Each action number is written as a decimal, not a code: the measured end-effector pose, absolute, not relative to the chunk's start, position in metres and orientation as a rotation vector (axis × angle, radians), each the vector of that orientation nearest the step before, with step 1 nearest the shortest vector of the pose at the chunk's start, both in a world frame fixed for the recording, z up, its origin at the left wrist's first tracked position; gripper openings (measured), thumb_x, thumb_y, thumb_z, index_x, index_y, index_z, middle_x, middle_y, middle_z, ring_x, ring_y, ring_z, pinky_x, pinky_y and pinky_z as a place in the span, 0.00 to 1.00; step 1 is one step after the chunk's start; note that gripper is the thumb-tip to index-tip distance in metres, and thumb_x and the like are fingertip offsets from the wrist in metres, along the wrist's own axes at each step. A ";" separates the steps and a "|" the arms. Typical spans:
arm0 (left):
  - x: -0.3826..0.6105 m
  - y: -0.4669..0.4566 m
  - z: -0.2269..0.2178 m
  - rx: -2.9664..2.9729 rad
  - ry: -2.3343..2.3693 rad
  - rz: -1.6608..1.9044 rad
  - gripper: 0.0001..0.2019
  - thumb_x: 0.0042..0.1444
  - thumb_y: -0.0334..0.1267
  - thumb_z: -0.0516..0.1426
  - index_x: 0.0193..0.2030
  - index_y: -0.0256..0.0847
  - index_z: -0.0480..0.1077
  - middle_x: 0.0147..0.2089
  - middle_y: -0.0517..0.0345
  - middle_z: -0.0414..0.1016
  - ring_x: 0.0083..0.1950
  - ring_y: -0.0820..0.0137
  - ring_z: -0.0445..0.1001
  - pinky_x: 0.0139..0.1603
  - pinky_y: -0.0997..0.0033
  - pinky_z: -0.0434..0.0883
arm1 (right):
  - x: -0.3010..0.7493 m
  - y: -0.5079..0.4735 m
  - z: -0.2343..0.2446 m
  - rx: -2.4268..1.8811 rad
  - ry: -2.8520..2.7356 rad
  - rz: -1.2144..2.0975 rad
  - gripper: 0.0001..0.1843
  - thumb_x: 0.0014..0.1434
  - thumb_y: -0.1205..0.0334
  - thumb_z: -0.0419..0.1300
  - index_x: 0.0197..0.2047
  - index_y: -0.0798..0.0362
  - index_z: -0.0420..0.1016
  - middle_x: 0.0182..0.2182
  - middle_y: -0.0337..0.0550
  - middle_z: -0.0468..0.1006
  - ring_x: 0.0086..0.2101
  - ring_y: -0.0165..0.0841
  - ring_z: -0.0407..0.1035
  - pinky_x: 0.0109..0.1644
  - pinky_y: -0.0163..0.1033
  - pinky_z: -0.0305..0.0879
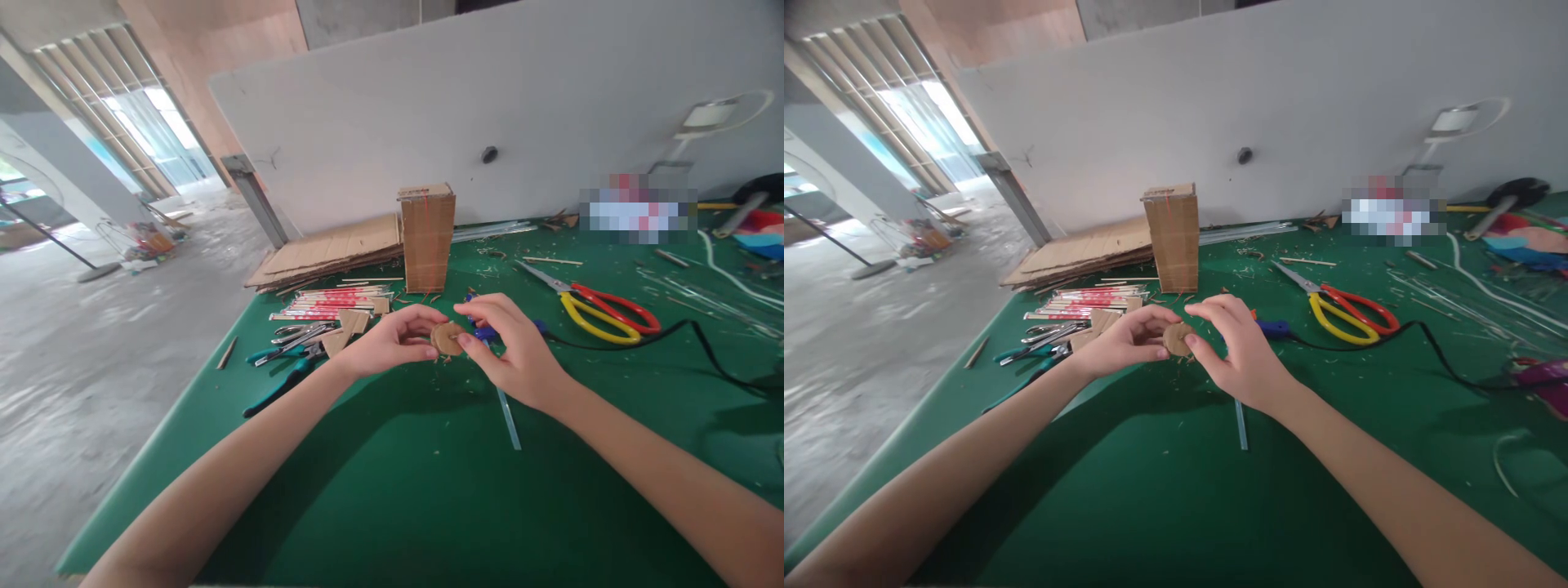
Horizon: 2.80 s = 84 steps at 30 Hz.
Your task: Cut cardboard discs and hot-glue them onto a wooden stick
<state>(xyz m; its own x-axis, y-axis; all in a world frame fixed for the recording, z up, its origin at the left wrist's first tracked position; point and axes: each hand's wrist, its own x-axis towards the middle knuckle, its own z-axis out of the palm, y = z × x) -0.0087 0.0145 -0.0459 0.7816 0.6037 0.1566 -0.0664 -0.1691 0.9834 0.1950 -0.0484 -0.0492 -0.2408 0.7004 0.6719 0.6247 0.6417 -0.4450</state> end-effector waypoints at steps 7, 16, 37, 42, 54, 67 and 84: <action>-0.008 0.014 -0.045 1.686 0.439 0.734 0.18 0.47 0.29 0.62 0.45 0.40 0.63 0.43 0.56 0.71 0.46 0.72 0.72 0.42 0.72 0.71 | 0.194 -0.048 -0.050 -1.019 -1.935 0.186 0.14 0.61 0.63 0.52 0.50 0.49 0.67 0.44 0.47 0.70 0.44 0.39 0.66 0.48 0.48 0.66; -0.008 0.017 -0.045 1.744 0.407 0.640 0.18 0.51 0.29 0.60 0.50 0.39 0.66 0.46 0.52 0.72 0.47 0.70 0.73 0.44 0.70 0.71 | 0.198 -0.042 -0.052 -1.034 -1.884 0.344 0.10 0.62 0.60 0.54 0.44 0.46 0.73 0.41 0.44 0.72 0.44 0.37 0.68 0.46 0.45 0.67; -0.012 0.019 -0.050 1.712 0.424 0.521 0.19 0.53 0.30 0.59 0.52 0.43 0.68 0.51 0.52 0.72 0.50 0.69 0.72 0.49 0.69 0.70 | 0.202 -0.039 -0.051 -1.207 -1.577 0.717 0.12 0.62 0.52 0.51 0.33 0.50 0.66 0.28 0.38 0.67 0.30 0.30 0.63 0.31 0.37 0.60; -0.012 0.022 -0.051 1.603 0.402 0.686 0.18 0.51 0.28 0.61 0.49 0.43 0.67 0.46 0.55 0.73 0.47 0.71 0.73 0.48 0.69 0.70 | 0.202 -0.041 -0.052 -1.206 -1.727 0.537 0.10 0.63 0.56 0.50 0.36 0.51 0.68 0.30 0.40 0.71 0.31 0.31 0.66 0.34 0.38 0.63; -0.006 0.017 -0.054 1.423 0.377 0.661 0.18 0.48 0.24 0.62 0.44 0.40 0.62 0.39 0.57 0.73 0.41 0.72 0.74 0.46 0.63 0.73 | 0.196 -0.043 -0.058 -0.999 -1.915 0.496 0.18 0.58 0.60 0.58 0.52 0.49 0.67 0.44 0.46 0.73 0.39 0.35 0.71 0.39 0.42 0.71; 0.000 0.006 -0.046 0.973 0.532 0.593 0.14 0.61 0.32 0.52 0.53 0.47 0.63 0.44 0.54 0.76 0.45 0.68 0.77 0.34 0.74 0.77 | 0.193 -0.041 -0.061 -1.113 -1.765 0.631 0.17 0.58 0.57 0.57 0.51 0.50 0.67 0.43 0.47 0.73 0.42 0.38 0.71 0.41 0.47 0.72; 0.010 0.000 -0.047 1.014 0.723 0.519 0.12 0.62 0.46 0.49 0.43 0.39 0.62 0.31 0.55 0.76 0.26 0.72 0.77 0.20 0.77 0.74 | 0.193 -0.034 -0.067 -1.180 -1.661 0.848 0.11 0.56 0.60 0.58 0.44 0.51 0.70 0.39 0.45 0.77 0.40 0.36 0.72 0.39 0.42 0.71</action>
<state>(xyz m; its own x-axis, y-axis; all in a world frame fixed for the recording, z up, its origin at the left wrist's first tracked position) 0.0096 0.0001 -0.0466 0.6605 0.6897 -0.2967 -0.0612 0.4434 0.8942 0.1929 -0.0344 -0.0670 -0.1383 0.9506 0.2780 0.3324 0.3089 -0.8911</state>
